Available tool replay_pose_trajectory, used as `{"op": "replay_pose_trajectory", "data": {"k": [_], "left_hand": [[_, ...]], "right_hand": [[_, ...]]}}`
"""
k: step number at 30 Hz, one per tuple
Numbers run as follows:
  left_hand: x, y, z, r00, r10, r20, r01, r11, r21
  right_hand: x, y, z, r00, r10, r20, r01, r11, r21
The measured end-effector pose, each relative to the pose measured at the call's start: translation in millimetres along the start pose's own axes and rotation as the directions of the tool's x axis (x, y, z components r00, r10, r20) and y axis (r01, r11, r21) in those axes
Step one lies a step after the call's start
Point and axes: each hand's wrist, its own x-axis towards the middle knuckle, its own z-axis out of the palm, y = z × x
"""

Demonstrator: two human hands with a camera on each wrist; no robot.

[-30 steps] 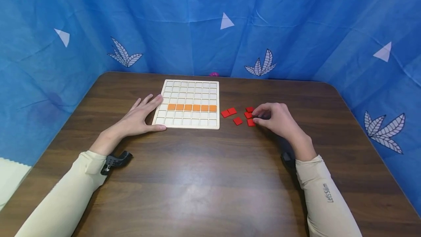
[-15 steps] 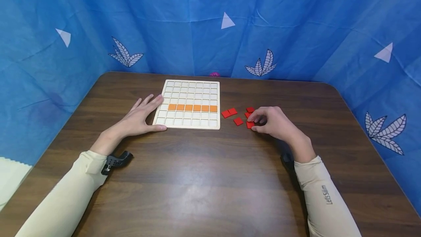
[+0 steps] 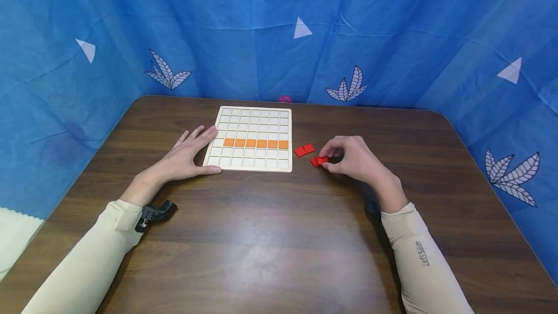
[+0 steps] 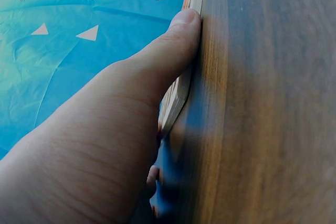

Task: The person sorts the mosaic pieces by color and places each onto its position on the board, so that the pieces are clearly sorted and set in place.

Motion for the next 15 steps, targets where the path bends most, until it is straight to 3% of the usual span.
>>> {"op": "replay_pose_trajectory", "data": {"k": [15], "left_hand": [[-0.2,-0.7,-0.1,1.000,-0.003,0.002,0.003,1.000,-0.001]], "right_hand": [[56.3,-53,30,0.998,-0.041,-0.036,0.045,0.993,0.105]]}}
